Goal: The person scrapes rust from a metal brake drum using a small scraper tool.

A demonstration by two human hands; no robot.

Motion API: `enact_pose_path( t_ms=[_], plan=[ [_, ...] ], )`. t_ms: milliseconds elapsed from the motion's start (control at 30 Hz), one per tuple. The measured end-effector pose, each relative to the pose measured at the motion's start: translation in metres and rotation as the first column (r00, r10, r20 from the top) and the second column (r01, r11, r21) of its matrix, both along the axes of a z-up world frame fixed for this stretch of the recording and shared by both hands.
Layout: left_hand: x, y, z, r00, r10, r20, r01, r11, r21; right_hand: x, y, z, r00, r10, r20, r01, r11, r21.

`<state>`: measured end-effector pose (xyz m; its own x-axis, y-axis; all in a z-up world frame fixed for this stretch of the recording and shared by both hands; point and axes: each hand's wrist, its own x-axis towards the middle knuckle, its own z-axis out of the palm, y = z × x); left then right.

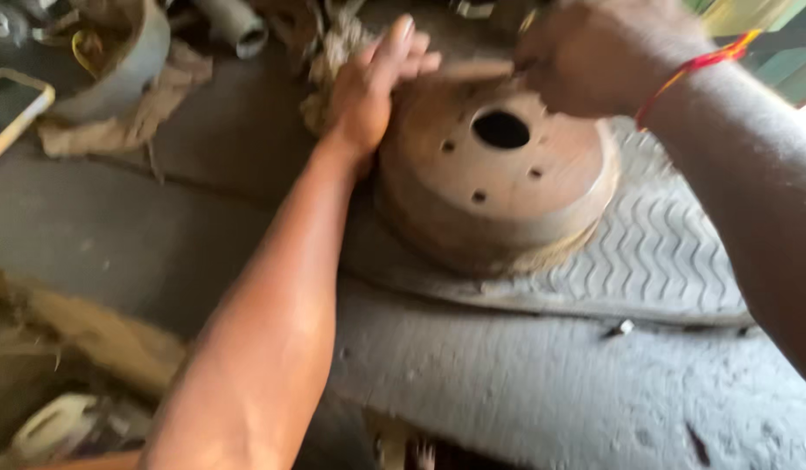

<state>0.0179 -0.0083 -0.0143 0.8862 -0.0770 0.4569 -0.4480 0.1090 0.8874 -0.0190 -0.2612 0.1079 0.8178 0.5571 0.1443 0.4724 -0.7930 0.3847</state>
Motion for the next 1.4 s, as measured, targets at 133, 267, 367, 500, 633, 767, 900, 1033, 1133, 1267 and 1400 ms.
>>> enact_pose_path(
  t_ms=[133, 267, 367, 500, 633, 767, 900, 1033, 1133, 1267, 1400],
  plan=[
    [0.006, 0.005, -0.003, 1.0, 0.015, 0.003, -0.015, 0.996, 0.091, -0.02, -0.013, 0.011, 0.974, -0.168, -0.149, 0.169, 0.986, -0.008],
    [0.012, 0.0, -0.009, 1.0, 0.011, 0.011, -0.011, 0.998, 0.061, -0.02, -0.009, 0.001, 0.993, -0.071, -0.098, 0.079, 0.994, 0.077],
    [0.006, -0.004, -0.007, 0.999, 0.037, -0.001, -0.036, 0.993, 0.11, -0.012, 0.003, 0.01, 0.968, -0.206, -0.143, 0.21, 0.978, 0.013],
    [0.009, -0.001, -0.01, 0.998, 0.002, 0.064, -0.003, 1.0, 0.021, -0.009, -0.009, 0.012, 0.979, -0.164, -0.123, 0.166, 0.986, 0.003],
    [0.012, 0.0, -0.013, 0.999, -0.009, -0.031, 0.01, 1.0, 0.026, 0.008, 0.002, -0.008, 0.978, -0.136, -0.16, 0.143, 0.989, 0.034],
    [0.014, -0.002, 0.0, 0.998, -0.007, 0.066, 0.005, 1.0, 0.026, 0.04, 0.012, 0.007, 0.981, -0.046, -0.189, 0.058, 0.997, 0.057],
    [0.008, 0.0, -0.01, 0.997, 0.073, -0.013, -0.071, 0.989, 0.13, 0.049, -0.006, -0.017, 0.938, -0.097, -0.334, 0.183, 0.955, 0.236],
    [0.009, -0.003, -0.007, 0.996, -0.033, 0.086, 0.03, 0.999, 0.031, 0.059, 0.019, -0.021, 0.919, 0.394, 0.015, -0.389, 0.912, -0.132],
    [0.004, 0.004, -0.007, 1.0, 0.002, 0.017, -0.003, 0.999, 0.05, 0.044, 0.027, -0.007, 0.965, -0.053, -0.255, 0.063, 0.998, 0.031],
    [0.002, -0.001, -0.007, 0.999, 0.049, -0.003, -0.049, 0.998, 0.046, 0.01, 0.012, 0.004, 0.955, -0.177, -0.24, 0.201, 0.976, 0.079],
    [0.004, 0.001, -0.003, 1.0, 0.021, -0.012, -0.02, 0.998, 0.051, -0.018, 0.04, 0.02, 0.933, -0.054, -0.355, 0.101, 0.988, 0.118]
  ],
)
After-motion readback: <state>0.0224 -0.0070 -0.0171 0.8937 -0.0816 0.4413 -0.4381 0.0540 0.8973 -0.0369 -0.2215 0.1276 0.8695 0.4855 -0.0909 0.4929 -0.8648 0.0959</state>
